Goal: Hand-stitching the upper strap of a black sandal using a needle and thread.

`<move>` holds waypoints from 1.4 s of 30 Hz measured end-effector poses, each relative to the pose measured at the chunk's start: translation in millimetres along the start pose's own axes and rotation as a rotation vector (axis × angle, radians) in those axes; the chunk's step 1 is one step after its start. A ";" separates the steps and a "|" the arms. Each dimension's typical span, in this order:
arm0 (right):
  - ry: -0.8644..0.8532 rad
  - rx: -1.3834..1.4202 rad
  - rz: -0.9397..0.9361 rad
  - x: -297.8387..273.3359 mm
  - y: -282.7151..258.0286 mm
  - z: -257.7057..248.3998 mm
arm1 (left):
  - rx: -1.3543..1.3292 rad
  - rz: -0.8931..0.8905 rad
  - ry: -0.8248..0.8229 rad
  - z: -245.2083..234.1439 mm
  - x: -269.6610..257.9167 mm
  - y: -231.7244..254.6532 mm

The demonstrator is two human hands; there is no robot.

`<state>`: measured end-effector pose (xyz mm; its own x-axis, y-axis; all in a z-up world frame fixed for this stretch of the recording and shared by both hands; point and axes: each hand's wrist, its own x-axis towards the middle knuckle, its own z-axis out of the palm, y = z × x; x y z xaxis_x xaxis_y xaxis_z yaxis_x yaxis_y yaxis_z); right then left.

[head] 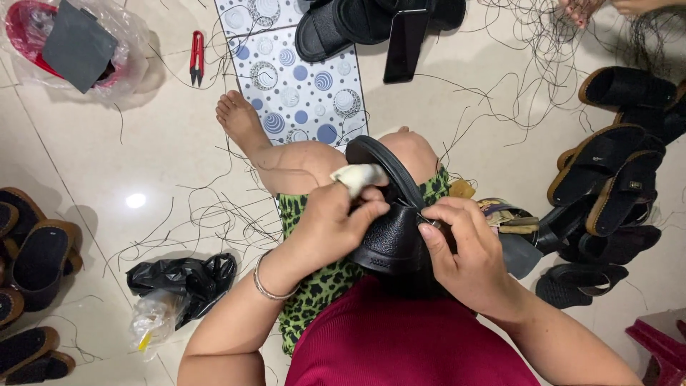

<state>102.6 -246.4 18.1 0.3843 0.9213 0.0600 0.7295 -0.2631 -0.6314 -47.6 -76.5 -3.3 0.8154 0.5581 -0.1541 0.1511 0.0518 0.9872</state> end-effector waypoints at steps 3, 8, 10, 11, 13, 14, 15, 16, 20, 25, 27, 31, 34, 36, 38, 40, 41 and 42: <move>-0.001 0.003 -0.007 -0.5 2.6 0.6 | 0.363 0.225 -0.245 -7.7 15.7 30.5; -0.340 -0.107 0.086 6.4 11.8 -60.9 | 0.336 0.391 -0.258 -16.9 9.8 29.9; -0.579 -0.159 0.254 8.0 25.5 -99.5 | 0.304 0.313 -0.199 -17.5 3.0 13.5; -0.544 -0.059 0.208 -0.4 35.3 -113.5 | 0.163 0.173 -0.080 -15.8 -5.9 -4.0; -0.506 0.038 0.170 -11.5 48.5 -120.5 | 0.018 0.033 0.032 -8.8 -17.8 -29.8; -0.490 0.162 0.192 -13.4 51.2 -114.0 | -0.188 -0.009 0.135 -4.3 -20.3 -36.9; -0.465 0.287 0.202 -11.3 56.1 -106.6 | -0.385 -0.042 0.239 -2.2 -18.3 -43.0; -0.454 0.285 0.196 -11.8 62.3 -89.2 | -0.381 -0.032 0.234 -2.3 -15.1 -43.1; -0.170 0.374 0.183 1.3 33.7 -38.3 | -0.462 0.056 0.312 -4.8 -21.5 -38.3; -0.114 -0.177 -0.146 13.1 37.5 -38.5 | -0.327 0.066 0.303 -2.7 -28.9 -35.4; -0.038 -0.333 -0.252 12.0 41.9 -39.0 | -0.183 0.035 0.298 2.1 -33.0 -39.9; -0.081 -0.296 -0.240 10.8 47.5 -17.3 | -0.099 0.026 0.297 -2.7 -32.0 -40.2; -0.212 -0.074 -0.128 7.6 60.8 -14.4 | -0.060 0.046 0.290 -8.0 -30.3 -33.8; 0.114 0.263 0.350 -8.4 97.1 -26.2 | 0.039 -0.068 0.245 -14.7 -30.8 -17.4; 0.323 0.320 0.528 -10.1 164.3 -80.0 | 0.212 0.010 0.344 -32.7 -33.2 -32.9; 0.545 0.368 0.704 -12.8 197.5 -107.4 | 0.385 0.097 0.432 -54.1 -39.1 -46.6; 0.525 0.344 0.674 -11.2 197.4 -108.0 | 0.452 0.032 0.532 -67.5 -42.5 -52.1; 0.505 0.319 0.643 -9.6 197.1 -108.6 | 0.519 -0.034 0.631 -81.2 -45.9 -57.6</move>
<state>304.1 -338.2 -23.0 0.9261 0.3653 -0.0944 0.1215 -0.5257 -0.8420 -139.1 -37.9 -49.7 0.3607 0.9324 0.0225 0.5357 -0.2269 0.8133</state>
